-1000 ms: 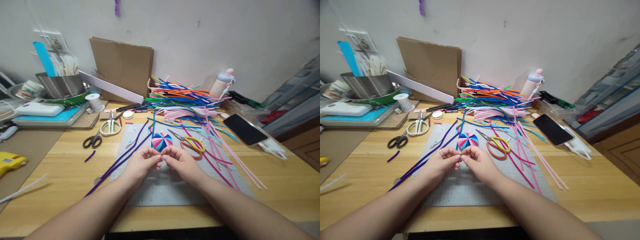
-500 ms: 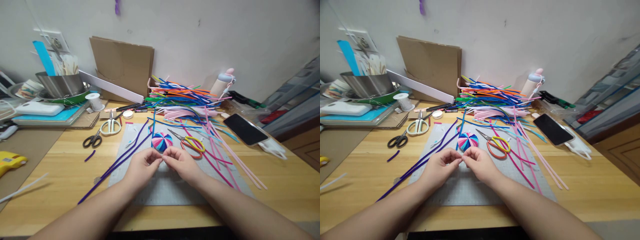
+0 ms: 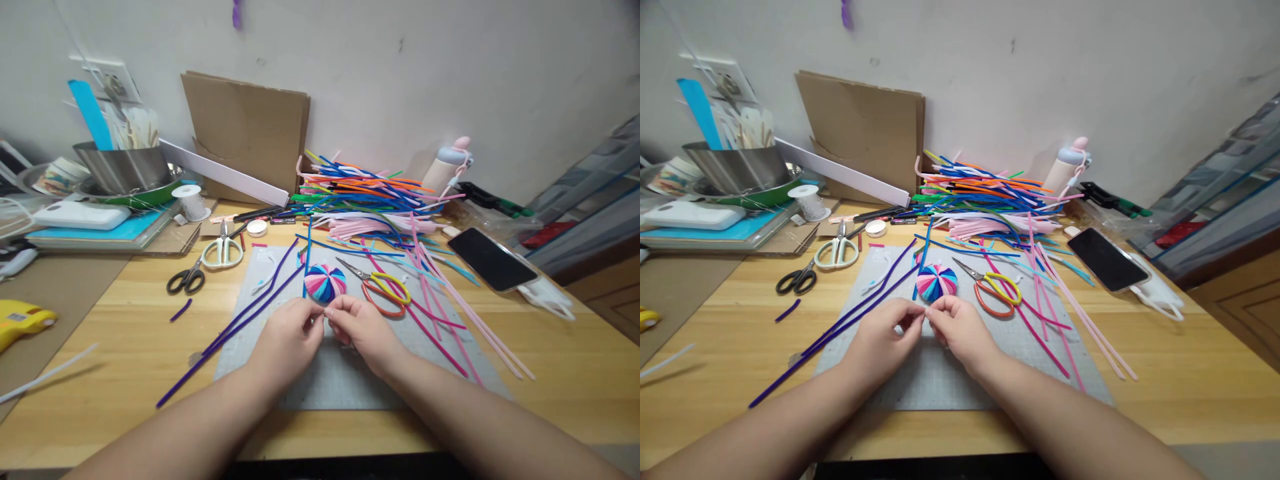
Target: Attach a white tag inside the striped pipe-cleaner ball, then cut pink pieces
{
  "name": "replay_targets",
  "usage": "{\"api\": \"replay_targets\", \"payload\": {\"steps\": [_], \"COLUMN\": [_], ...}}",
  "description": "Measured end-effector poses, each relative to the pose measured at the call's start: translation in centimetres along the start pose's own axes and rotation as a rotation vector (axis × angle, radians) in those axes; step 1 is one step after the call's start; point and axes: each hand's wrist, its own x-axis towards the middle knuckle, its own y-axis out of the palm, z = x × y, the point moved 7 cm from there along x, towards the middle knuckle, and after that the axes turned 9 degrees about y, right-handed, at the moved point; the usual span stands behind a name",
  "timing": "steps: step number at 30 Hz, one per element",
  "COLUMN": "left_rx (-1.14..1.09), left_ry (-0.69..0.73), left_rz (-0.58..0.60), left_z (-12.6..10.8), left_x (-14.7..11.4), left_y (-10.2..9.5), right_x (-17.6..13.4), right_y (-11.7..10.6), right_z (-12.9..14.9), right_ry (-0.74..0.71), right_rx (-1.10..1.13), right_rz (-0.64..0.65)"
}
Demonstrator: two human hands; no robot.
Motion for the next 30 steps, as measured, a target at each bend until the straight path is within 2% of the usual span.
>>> {"api": "replay_targets", "payload": {"steps": [4,7,14,18,23,27,30], "left_rx": [0.026,0.014,-0.103,-0.151,-0.116,-0.138,-0.22], "left_ry": [-0.002,-0.054,-0.191,-0.222,-0.129,-0.022,-0.053], "left_rz": [0.0,-0.015,-0.034,-0.029,0.028,0.171,0.215], "left_z": [0.0,0.2,1.2,1.3,0.6,-0.3,-0.3], "left_x": [0.1,0.2,0.2,0.1,0.5,0.7,0.6], "left_y": [-0.1,-0.5,-0.9,-0.7,-0.5,0.3,0.6], "right_x": [0.1,-0.2,-2.4,-3.2,-3.6,-3.8,-3.6], "right_y": [0.2,0.4,0.7,1.3,1.6,1.0,0.6], "right_z": [0.0,0.5,3.3,3.6,3.9,4.8,5.3], "right_ry": [-0.002,-0.043,-0.496,-0.64,-0.681,-0.705,-0.693], "right_rx": [-0.004,-0.079,-0.67,-0.873,-0.906,-0.905,-0.844], "right_rz": [0.036,0.059,-0.087,-0.094,-0.014,-0.015,-0.001]}}
